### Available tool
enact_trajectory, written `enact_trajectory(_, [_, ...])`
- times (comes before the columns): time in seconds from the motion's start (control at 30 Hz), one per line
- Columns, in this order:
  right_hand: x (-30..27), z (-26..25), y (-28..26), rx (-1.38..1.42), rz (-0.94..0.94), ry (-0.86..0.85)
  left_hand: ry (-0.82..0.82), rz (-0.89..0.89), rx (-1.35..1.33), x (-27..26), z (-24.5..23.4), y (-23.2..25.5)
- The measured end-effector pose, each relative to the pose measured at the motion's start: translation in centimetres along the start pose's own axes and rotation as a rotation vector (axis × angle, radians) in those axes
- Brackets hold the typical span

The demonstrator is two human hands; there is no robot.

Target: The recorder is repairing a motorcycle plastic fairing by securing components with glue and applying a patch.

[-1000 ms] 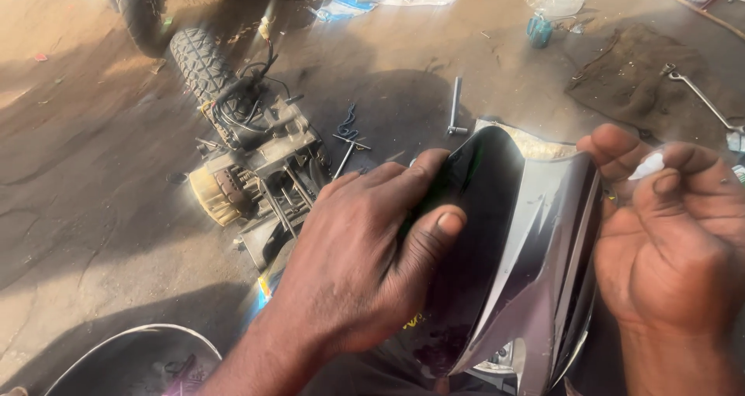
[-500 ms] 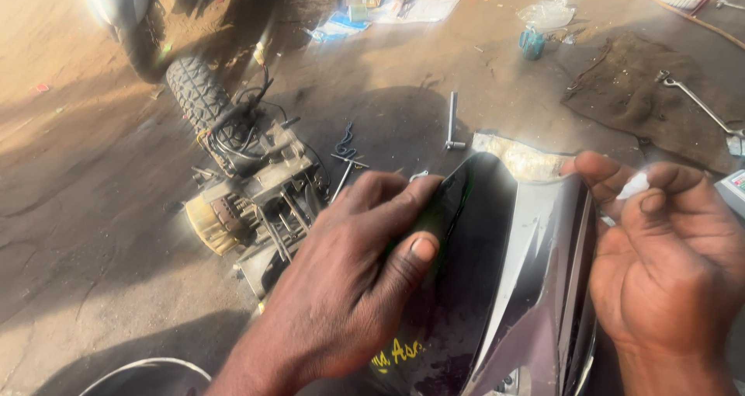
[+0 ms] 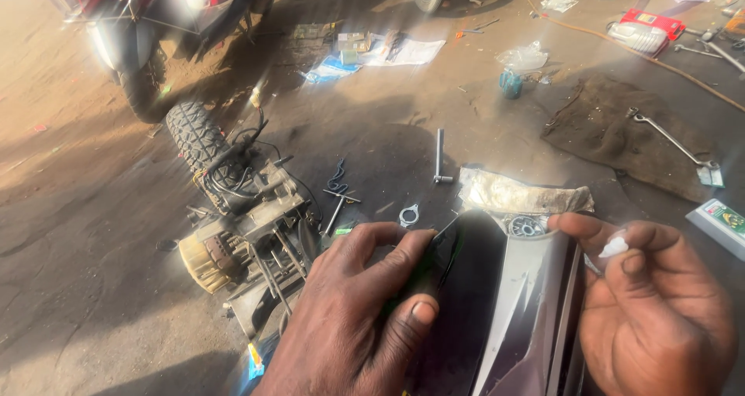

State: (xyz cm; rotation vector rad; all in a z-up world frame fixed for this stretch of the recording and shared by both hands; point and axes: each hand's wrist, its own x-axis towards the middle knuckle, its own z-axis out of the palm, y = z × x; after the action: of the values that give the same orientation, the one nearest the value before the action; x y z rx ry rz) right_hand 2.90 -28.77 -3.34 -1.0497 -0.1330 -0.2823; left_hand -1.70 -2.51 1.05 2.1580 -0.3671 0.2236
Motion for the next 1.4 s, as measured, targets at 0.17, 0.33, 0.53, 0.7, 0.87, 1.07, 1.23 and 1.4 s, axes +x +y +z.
enact_trajectory(0.17, [-0.6, -0.2, -1.7, 0.03, 0.003, -0.058, 0.11, -0.004, 0.18, -0.2, 1.0, 1.2])
enact_trajectory(0.33, [-1.7, -3.5, -0.1, 0.076, -0.078, -0.196, 0.278, -0.026, 0.476, -0.5, 3.7, 1.5])
enact_trajectory(0.53, [-2.3, -2.3, -1.8, 0.11, -0.014, -0.256, 0.411, -0.084, 0.545, -0.7, 5.1, 2.8])
enact_trajectory(0.7, [-2.3, -6.0, -1.4, 0.168, 0.053, -0.33, 0.447, -0.053, 0.524, -1.3, 4.9, 2.8])
enact_trajectory(0.87, [-3.1, -8.0, 1.7, 0.674, 0.204, -0.501, 0.492, 0.051, 0.497, -3.3, 4.5, 1.6])
enact_trajectory(1.07, [-7.0, -10.7, 3.9, 0.957, 0.338, -0.425, 0.387, 0.071, 0.424, -4.6, 3.2, 2.2])
enact_trajectory(1.23, [-9.2, -12.8, 5.4, 1.113, 0.385, -0.38, 0.3, 0.067, 0.392, -3.6, 3.8, 2.7])
enact_trajectory(1.4, [-10.4, -14.5, 5.2, 1.091, 0.38, -0.323, 0.224, 0.1, 0.317, -2.9, 4.4, 3.1])
